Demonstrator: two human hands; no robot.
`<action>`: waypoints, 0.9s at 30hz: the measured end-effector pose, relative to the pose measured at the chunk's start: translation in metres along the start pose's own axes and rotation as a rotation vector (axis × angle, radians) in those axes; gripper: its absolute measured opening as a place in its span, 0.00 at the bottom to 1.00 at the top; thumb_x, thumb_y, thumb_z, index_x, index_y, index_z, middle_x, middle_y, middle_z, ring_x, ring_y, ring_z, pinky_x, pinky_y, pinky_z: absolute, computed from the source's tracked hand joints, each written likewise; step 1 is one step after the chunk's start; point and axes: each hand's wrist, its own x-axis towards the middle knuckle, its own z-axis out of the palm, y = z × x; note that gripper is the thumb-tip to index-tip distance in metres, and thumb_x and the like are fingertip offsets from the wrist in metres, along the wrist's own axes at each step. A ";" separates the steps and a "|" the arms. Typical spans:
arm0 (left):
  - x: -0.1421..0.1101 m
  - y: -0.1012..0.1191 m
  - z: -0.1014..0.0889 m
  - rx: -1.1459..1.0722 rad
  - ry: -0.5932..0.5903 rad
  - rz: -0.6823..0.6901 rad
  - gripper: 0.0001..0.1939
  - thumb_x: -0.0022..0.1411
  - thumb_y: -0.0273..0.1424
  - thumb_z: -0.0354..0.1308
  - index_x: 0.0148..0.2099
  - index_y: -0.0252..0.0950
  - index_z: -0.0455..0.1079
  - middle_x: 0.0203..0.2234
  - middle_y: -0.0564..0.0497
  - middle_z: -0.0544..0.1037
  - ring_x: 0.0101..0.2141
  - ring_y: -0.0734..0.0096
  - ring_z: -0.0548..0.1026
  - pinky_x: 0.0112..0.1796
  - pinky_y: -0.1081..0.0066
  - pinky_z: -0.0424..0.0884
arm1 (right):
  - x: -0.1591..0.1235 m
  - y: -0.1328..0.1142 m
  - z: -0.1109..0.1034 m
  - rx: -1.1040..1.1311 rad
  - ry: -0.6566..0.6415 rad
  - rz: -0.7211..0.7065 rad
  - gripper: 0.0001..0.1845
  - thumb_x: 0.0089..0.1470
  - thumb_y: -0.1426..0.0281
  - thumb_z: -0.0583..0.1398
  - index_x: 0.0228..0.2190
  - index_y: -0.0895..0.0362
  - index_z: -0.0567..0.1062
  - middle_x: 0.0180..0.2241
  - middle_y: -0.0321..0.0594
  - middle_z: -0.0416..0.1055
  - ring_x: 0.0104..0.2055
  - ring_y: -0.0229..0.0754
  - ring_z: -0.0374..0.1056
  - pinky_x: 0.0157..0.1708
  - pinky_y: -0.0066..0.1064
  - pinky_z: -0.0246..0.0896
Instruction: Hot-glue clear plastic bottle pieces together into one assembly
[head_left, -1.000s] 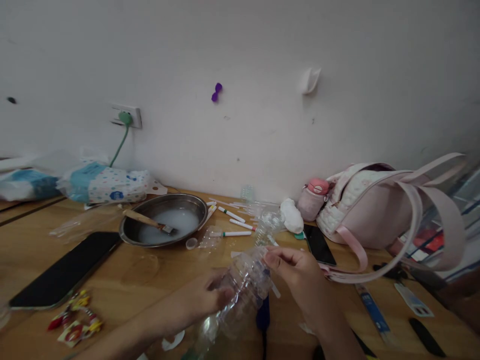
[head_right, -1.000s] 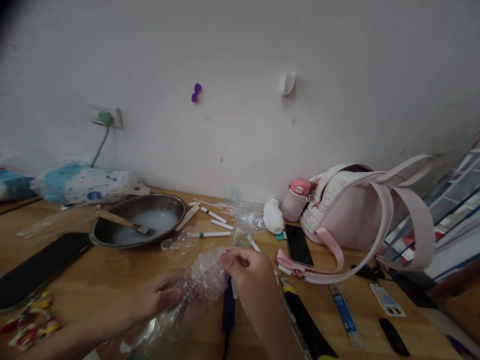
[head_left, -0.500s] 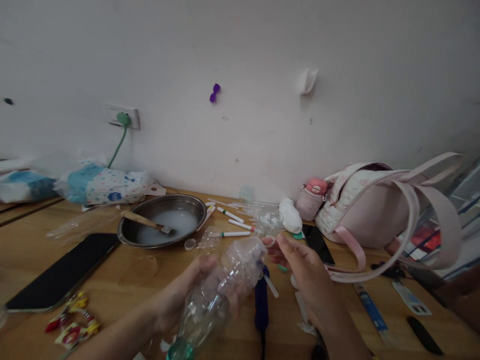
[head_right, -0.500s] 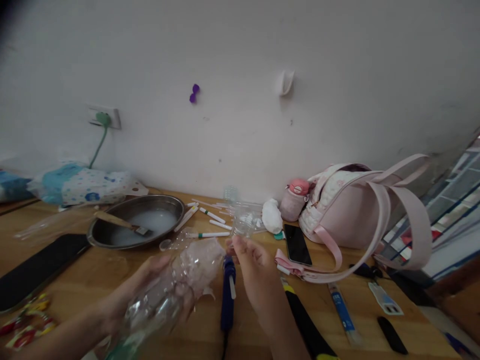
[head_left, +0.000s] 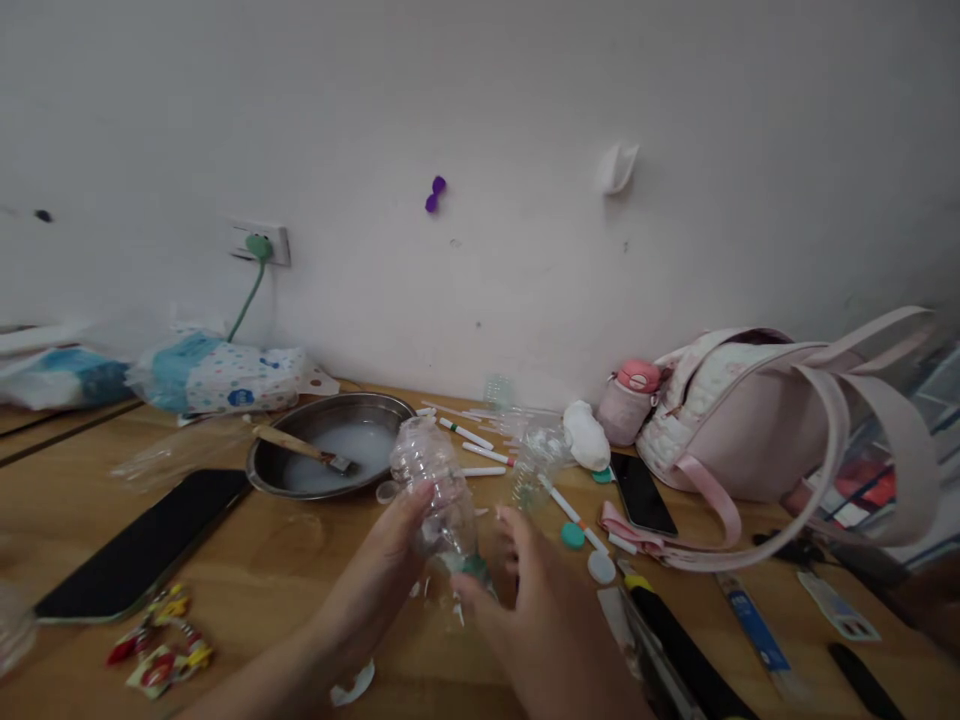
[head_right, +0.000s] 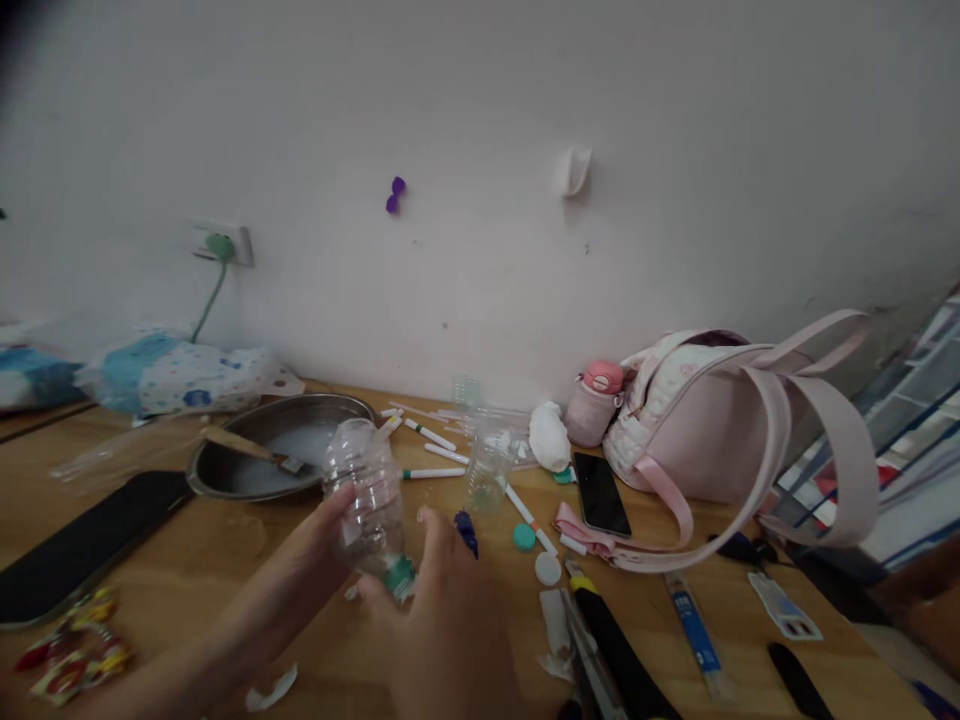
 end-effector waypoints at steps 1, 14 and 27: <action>-0.001 -0.001 0.001 -0.003 0.008 0.028 0.21 0.59 0.47 0.57 0.45 0.36 0.72 0.42 0.48 0.80 0.48 0.58 0.73 0.52 0.64 0.63 | -0.003 -0.002 0.007 -0.074 0.091 -0.073 0.31 0.45 0.68 0.63 0.52 0.61 0.68 0.49 0.55 0.71 0.49 0.60 0.69 0.45 0.49 0.66; 0.005 -0.016 -0.034 0.038 -0.142 0.261 0.28 0.35 0.50 0.71 0.41 0.47 0.77 0.37 0.54 0.83 0.38 0.60 0.77 0.39 0.69 0.72 | -0.022 0.018 0.076 0.383 0.064 0.083 0.40 0.43 0.67 0.64 0.58 0.56 0.60 0.49 0.50 0.71 0.52 0.57 0.67 0.50 0.44 0.63; -0.001 -0.023 -0.047 0.134 -0.314 0.076 0.32 0.40 0.48 0.69 0.47 0.38 0.74 0.42 0.44 0.80 0.44 0.49 0.73 0.47 0.59 0.66 | -0.025 0.039 0.085 0.741 -0.150 0.164 0.20 0.41 0.65 0.64 0.41 0.53 0.77 0.41 0.41 0.76 0.45 0.51 0.70 0.47 0.38 0.61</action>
